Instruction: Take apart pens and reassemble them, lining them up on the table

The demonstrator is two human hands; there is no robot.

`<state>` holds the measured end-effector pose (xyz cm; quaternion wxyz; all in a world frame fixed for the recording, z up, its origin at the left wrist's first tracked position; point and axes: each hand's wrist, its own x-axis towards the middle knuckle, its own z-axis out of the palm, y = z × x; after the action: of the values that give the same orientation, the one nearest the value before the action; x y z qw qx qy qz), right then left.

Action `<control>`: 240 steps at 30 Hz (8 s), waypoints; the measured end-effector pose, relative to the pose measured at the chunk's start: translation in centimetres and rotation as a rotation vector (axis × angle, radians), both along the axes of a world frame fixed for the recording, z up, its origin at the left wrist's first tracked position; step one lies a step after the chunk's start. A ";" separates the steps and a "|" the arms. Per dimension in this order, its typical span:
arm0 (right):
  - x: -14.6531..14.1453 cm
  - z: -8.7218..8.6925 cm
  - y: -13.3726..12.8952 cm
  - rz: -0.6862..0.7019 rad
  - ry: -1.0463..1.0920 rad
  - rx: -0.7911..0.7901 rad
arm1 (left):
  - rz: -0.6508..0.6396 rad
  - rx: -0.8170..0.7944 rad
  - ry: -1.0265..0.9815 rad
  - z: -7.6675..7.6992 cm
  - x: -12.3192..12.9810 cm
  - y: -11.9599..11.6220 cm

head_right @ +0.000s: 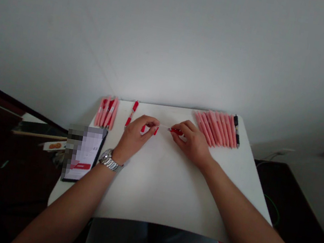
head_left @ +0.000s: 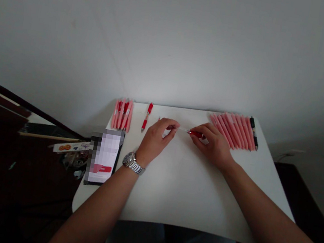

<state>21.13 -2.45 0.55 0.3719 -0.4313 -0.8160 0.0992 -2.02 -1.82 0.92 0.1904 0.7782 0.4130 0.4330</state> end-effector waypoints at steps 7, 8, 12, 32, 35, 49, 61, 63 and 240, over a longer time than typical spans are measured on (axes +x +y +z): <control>0.0 0.1 -0.1 0.002 0.007 -0.041 | 0.003 -0.003 -0.008 0.3 0.0 -0.1; 0.0 0.1 -0.1 0.004 0.006 -0.044 | 0.000 0.002 -0.007 0.4 0.0 -0.1; 0.0 0.0 -0.1 0.024 0.006 -0.050 | 0.001 0.006 -0.009 0.5 0.0 -0.2; -0.1 -0.1 0.0 0.059 0.015 -0.069 | 0.010 -0.010 -0.037 0.3 -0.1 -0.1; -0.1 -0.1 -0.1 0.050 0.011 -0.076 | 0.006 -0.015 -0.033 0.2 -0.1 -0.1; 0.1 -0.7 0.2 -0.098 0.174 -0.165 | 0.092 0.017 0.019 0.2 -0.1 0.1; -0.1 -0.4 0.1 -0.111 0.202 -0.153 | 0.144 0.045 0.219 0.0 -0.2 0.0; -0.1 -0.5 0.2 -0.105 0.191 -0.152 | 0.167 0.061 0.259 0.1 -0.2 -0.1; 0.2 -1.2 0.1 -0.092 0.315 -0.287 | 0.474 0.009 0.397 1.4 -2.0 0.2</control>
<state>21.36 -2.30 -0.66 0.4338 -0.4957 -0.7048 0.2634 -4.05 -1.66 2.36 -0.0036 0.7305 0.6102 0.3066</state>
